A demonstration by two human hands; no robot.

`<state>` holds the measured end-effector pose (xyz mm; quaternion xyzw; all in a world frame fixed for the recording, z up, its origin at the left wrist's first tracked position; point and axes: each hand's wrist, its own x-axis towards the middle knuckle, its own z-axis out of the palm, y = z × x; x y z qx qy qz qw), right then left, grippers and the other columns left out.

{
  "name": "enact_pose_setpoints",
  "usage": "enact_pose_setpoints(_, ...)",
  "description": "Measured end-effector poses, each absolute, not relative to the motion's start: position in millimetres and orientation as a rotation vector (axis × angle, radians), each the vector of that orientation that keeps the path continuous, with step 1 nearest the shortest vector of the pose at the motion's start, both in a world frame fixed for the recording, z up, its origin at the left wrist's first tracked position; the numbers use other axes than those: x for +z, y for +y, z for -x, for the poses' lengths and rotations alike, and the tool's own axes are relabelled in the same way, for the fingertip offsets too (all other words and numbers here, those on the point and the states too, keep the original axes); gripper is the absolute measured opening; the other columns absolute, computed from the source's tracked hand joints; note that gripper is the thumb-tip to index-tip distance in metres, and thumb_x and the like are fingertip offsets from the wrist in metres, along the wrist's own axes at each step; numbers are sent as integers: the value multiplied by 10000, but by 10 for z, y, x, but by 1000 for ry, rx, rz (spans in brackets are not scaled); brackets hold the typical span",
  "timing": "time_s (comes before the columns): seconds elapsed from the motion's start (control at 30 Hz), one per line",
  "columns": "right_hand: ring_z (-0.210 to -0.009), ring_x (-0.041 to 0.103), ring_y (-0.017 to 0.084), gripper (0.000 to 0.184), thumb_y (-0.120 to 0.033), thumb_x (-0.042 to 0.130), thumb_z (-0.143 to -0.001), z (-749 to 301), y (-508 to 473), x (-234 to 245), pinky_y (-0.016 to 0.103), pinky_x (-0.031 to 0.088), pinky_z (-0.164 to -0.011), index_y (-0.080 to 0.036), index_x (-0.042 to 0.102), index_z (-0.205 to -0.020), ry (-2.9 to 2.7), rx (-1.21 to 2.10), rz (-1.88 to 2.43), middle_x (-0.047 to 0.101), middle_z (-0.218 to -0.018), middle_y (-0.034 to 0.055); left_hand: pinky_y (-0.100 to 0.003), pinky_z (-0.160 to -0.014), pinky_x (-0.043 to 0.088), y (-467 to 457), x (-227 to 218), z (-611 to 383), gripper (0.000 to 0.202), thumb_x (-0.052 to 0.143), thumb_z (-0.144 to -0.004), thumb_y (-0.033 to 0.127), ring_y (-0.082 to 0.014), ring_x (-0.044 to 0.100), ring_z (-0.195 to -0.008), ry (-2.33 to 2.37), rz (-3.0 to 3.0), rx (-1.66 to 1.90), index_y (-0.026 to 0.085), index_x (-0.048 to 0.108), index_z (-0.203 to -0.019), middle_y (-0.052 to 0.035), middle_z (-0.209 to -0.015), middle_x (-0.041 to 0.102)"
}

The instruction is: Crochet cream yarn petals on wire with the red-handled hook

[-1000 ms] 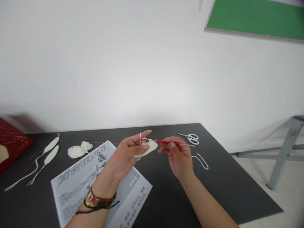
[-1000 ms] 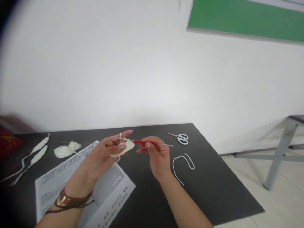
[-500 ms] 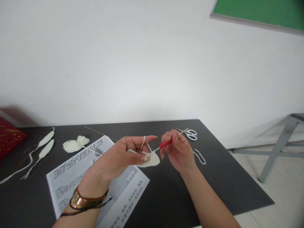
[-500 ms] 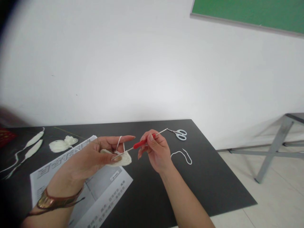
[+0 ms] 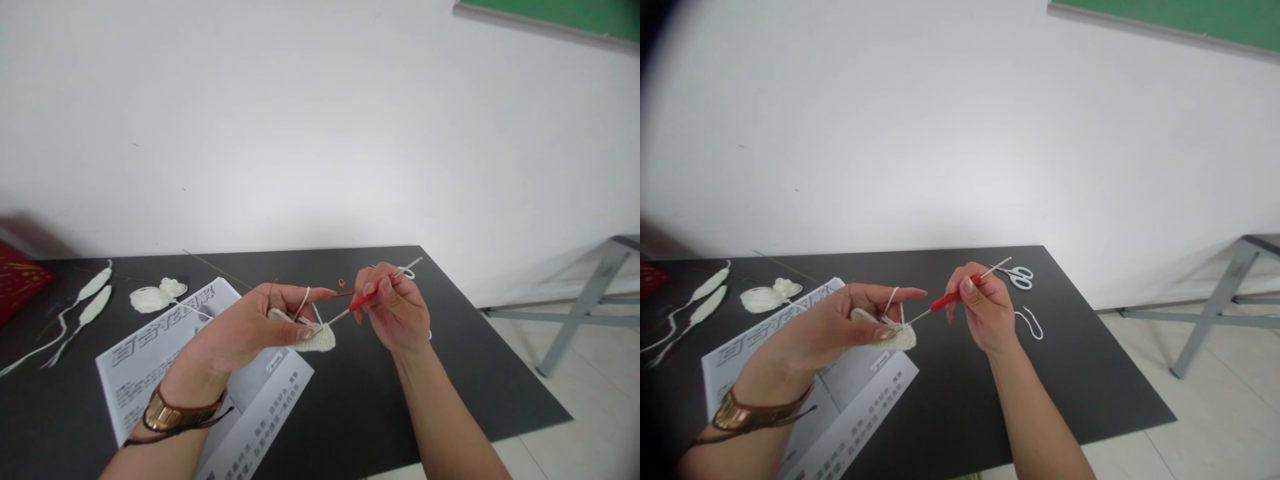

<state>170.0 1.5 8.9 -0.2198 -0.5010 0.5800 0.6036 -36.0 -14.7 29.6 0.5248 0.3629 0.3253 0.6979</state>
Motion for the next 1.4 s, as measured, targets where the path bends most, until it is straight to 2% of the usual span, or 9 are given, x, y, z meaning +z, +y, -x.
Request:
enact_pose_setpoints(0.43, -506, 472, 123, 207, -363, 624, -796, -1778, 14, 118, 231, 382, -403, -190, 622, -683, -1229, 1201, 543, 510, -608, -1, -272, -572, 448, -120, 266, 370, 415, 716, -661, 166, -179, 602, -622, 854, -1281, 757, 232, 692, -1070, -61, -726, 663)
enact_pose_setpoints(0.63, -526, 475, 134, 190, -354, 609, -813, -1790, -21, 128, 246, 367, -429, -199, 645, -709, -1302, 1117, 543, 519, -612, 6, -276, -588, 437, -116, 280, 349, 406, 709, -652, 155, -171, 586, -612, 886, -1281, 741, 234, 702, -1049, -43, -688, 649)
enact_pose_setpoints(0.77, -557, 481, 147, 152, -308, 577, -840, -1775, -104, 145, 272, 362, -478, -214, 662, -755, -1416, 897, 557, 545, -626, 17, -263, -571, 411, -104, 254, 323, 436, 693, -651, 148, -140, 545, -588, 939, -1260, 748, 237, 684, -1078, -24, -688, 622)
enact_pose_setpoints(0.93, -609, 517, 171, 111, -214, 545, -840, -1744, -206, 176, 324, 415, -578, -233, 655, -836, -1737, 606, 644, 593, -667, 27, -250, -585, 379, -71, 244, 282, 479, 698, -648, 176, -117, 513, -599, 1095, -1283, 790, 215, 648, -1123, 9, -688, 594)
enact_pose_setpoints(1.1, -636, 558, 169, 271, -61, 588, -757, -1665, -240, 88, 308, 450, -579, -202, 621, -987, -2042, 169, 506, 662, -744, 55, -266, -616, 375, -43, 271, 227, 486, 707, -642, 212, -119, 501, -602, 1245, -1241, 940, 139, 634, -1118, 11, -696, 578)
enact_pose_setpoints(1.3, -668, 610, 178, 236, -106, 638, -757, -1573, -194, -38, 303, 502, -598, -161, 623, -985, -2121, -223, 452, 696, -753, 64, -277, -652, 381, -32, 233, 184, 470, 671, -686, 231, -122, 502, -625, 1358, -1273, 1094, 138, 597, -1141, 22, -686, 567)
enact_pose_setpoints(1.4, -669, 614, 168, 244, -57, 616, -762, -1552, -137, -36, 300, 523, -605, -127, 619, -996, -2027, -198, 413, 697, -755, 78, -257, -628, 375, -35, 206, 160, 453, 668, -699, 219, -108, 489, -620, 1306, -1258, 1193, 164, 597, -1143, 31, -685, 558)
